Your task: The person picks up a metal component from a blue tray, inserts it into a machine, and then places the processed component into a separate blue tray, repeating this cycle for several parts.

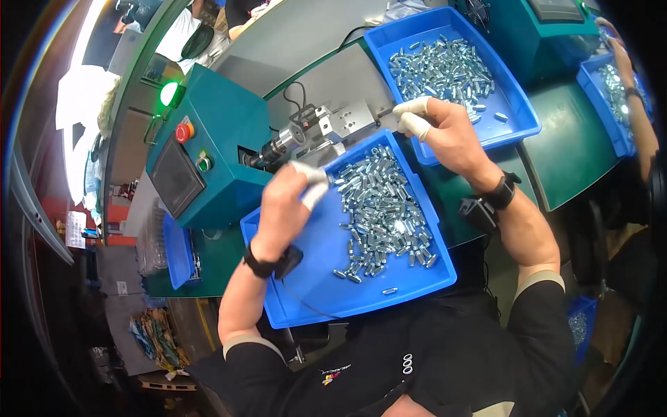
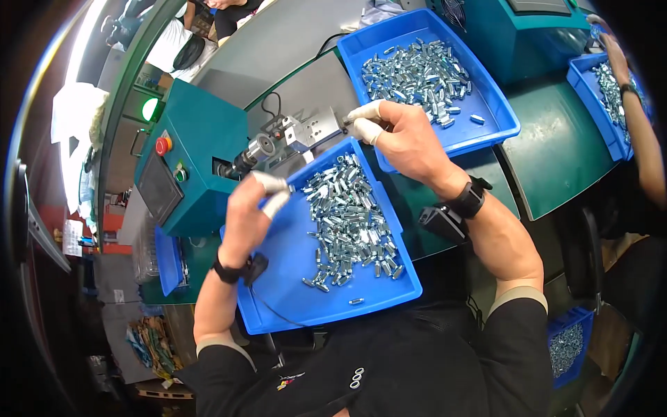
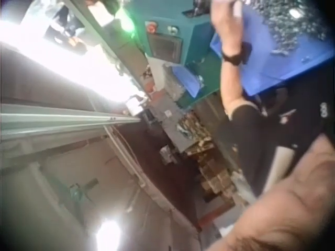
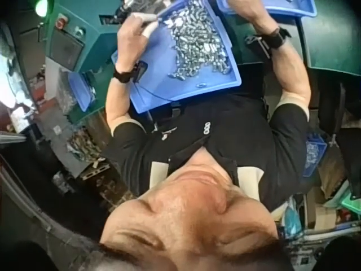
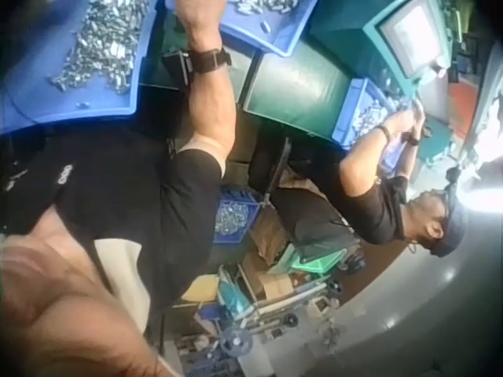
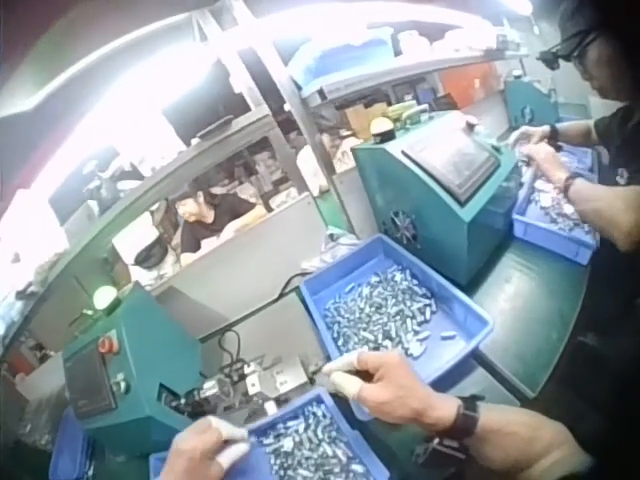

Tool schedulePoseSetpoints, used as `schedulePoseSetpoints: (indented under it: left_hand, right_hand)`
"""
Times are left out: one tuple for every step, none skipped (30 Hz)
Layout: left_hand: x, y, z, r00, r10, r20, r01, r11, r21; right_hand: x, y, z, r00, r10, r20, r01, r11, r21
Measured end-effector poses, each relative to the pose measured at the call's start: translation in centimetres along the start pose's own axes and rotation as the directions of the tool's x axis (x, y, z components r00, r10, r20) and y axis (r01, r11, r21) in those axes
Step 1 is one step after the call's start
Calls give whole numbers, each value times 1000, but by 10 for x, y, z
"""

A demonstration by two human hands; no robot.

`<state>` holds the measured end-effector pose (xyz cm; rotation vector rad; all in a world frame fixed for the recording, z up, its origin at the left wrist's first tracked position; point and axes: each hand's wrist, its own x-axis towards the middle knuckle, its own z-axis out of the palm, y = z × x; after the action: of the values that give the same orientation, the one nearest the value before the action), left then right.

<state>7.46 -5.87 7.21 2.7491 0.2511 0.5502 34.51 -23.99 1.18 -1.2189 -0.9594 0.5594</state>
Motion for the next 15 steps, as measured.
schedulePoseSetpoints:
  left_hand:
    - [20, 0, -3, 999, -12, -47, 12, 1000, 19]
    - [39, -4, -2, 999, -5, -41, 6, 1000, 22]
    - [57, -8, -1, 997, -36, -64, 39, 999, 38]
    - [71, -12, 2, 994, -67, -87, 71, 996, 53]
    - [82, -18, 3, 995, -61, -83, 66, 996, 55]
    - [89, -26, 6, 995, -78, -68, 84, 993, 85]
    - [97, -31, 9, 994, -94, -50, 99, 989, 113]
    - [100, -35, 11, 993, -111, -34, 115, 983, 141]
    - [101, -39, 13, 994, -106, -29, 109, 984, 141]
    - [100, -42, 14, 994, -110, -28, 113, 983, 142]
    - [100, -46, 15, 993, -115, -28, 118, 983, 144]
    - [100, -46, 16, 992, -123, -28, 126, 982, 142]
    - [100, -47, 17, 992, -124, -26, 126, 982, 141]
    - [101, -48, 17, 992, -122, -20, 123, 982, 140]
    - [101, -49, 17, 993, -120, -14, 120, 983, 139]
  right_hand:
    - [-1, 5, 1, 1000, 0, -5, -1, 999, -35]
    - [-1, 11, 3, 1000, 2, -12, -3, 997, -73]
    - [-1, 13, 3, 1000, 4, -19, -6, 994, -112]
    - [-2, 12, 3, 1000, 3, -26, -6, 994, -110]
    - [-2, 7, 5, 1000, -6, -16, 4, 988, -154]
    - [-2, 2, 7, 1000, -15, -4, 13, 980, -198]
    - [-3, 0, 7, 1000, -20, 4, 21, 970, -243]
    - [-3, 0, 7, 1000, -20, -4, 18, 970, -242]
    - [-3, 1, 7, 1000, -27, -3, 26, 974, -223]
    - [-3, 3, 7, 999, -35, -2, 34, 978, -204]
    - [-3, 3, 8, 999, -43, 0, 42, 982, -184]
    - [-3, 3, 7, 999, -40, -2, 39, 982, -183]
    - [-4, 1, 6, 1000, -26, 7, 27, 981, -191]
    - [-4, -1, 6, 1000, -13, 17, 16, 980, -198]
    - [-4, -2, 6, 1000, 0, 28, 6, 979, -205]
